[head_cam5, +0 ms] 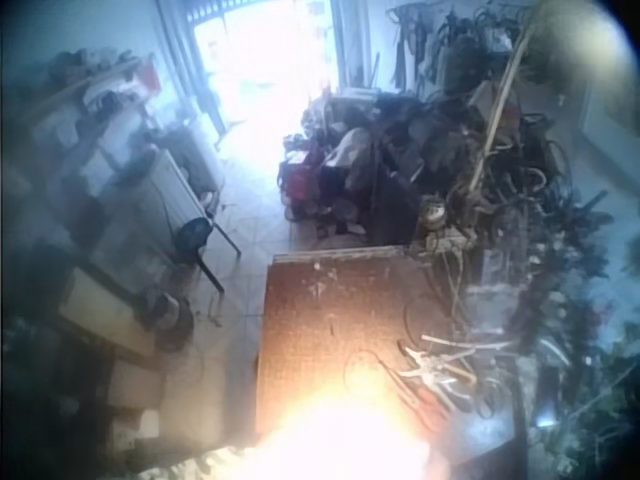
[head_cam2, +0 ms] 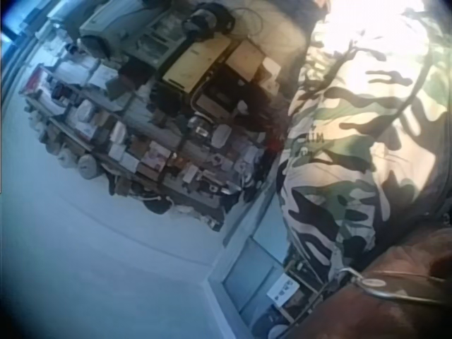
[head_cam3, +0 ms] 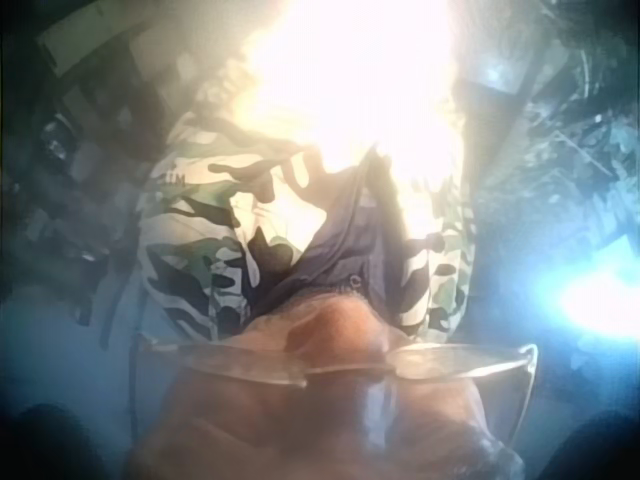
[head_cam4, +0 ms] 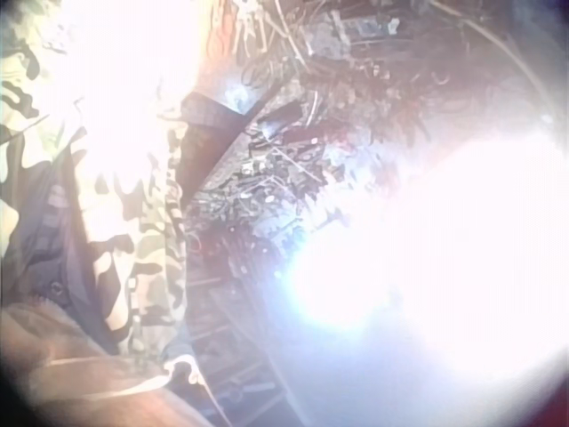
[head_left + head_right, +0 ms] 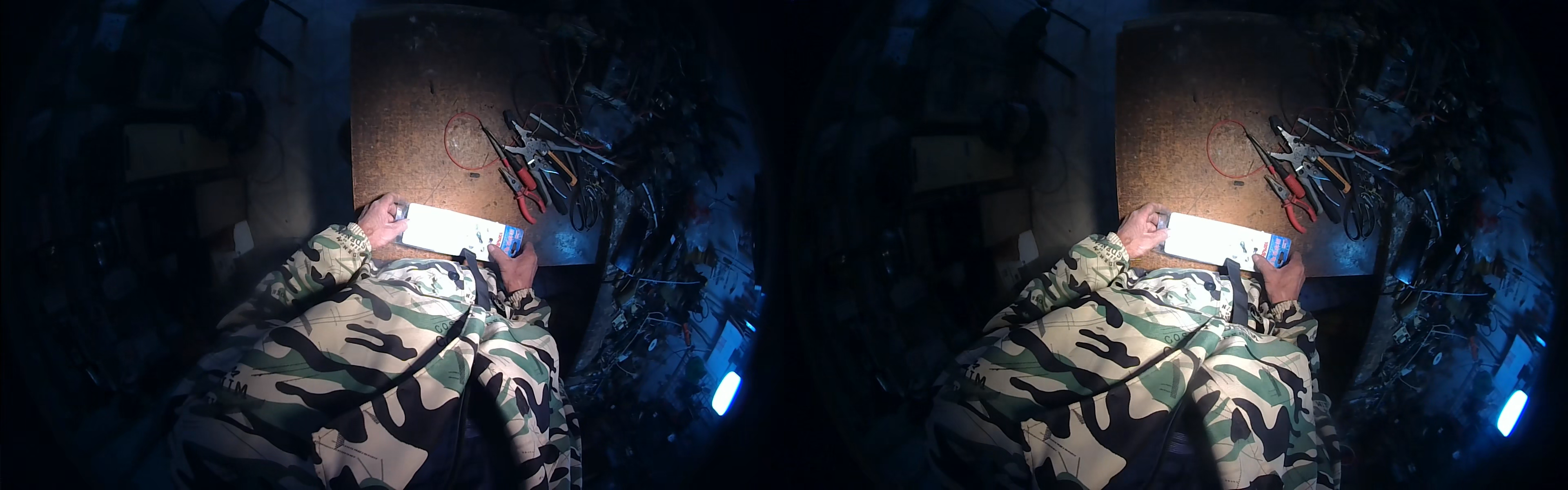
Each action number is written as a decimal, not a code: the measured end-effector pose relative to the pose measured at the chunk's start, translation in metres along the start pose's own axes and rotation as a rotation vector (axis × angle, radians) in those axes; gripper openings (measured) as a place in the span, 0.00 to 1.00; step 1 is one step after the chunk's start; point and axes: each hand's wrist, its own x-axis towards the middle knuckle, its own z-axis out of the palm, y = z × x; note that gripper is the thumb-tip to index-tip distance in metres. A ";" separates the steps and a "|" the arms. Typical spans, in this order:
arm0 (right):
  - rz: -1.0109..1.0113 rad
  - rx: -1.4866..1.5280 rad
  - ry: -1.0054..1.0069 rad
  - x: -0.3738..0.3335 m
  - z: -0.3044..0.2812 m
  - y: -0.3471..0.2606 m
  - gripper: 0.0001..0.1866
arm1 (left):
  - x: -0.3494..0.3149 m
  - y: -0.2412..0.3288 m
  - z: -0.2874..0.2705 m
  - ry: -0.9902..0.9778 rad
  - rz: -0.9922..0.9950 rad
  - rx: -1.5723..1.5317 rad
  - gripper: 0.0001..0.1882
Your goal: The person attaches a white connector to a black electrical cord, coils the cord, and places it into a plastic packaging box. They then close the box and hold it up.
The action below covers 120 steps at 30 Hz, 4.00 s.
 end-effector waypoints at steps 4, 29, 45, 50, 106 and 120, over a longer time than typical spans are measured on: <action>-0.047 0.040 0.016 -0.002 0.001 -0.004 0.37 | 0.007 -0.006 0.000 -0.002 -0.077 0.169 0.26; -0.005 -0.173 0.028 -0.020 0.005 -0.048 0.44 | -0.003 -0.006 0.008 0.083 -0.065 0.175 0.13; -0.222 -0.015 -0.016 -0.013 0.009 -0.038 0.40 | 0.004 -0.016 0.005 0.067 -0.064 0.129 0.14; -0.110 0.475 -0.093 0.019 0.015 0.003 0.16 | 0.016 0.019 -0.014 0.014 -0.133 0.003 0.18; -0.146 1.387 -0.537 0.038 -0.060 -0.099 0.13 | -0.013 0.166 0.017 -0.552 0.089 -0.168 0.41; 0.252 1.672 -0.380 0.009 -0.053 -0.115 0.36 | 0.009 0.222 0.060 -0.552 -0.134 -0.402 0.28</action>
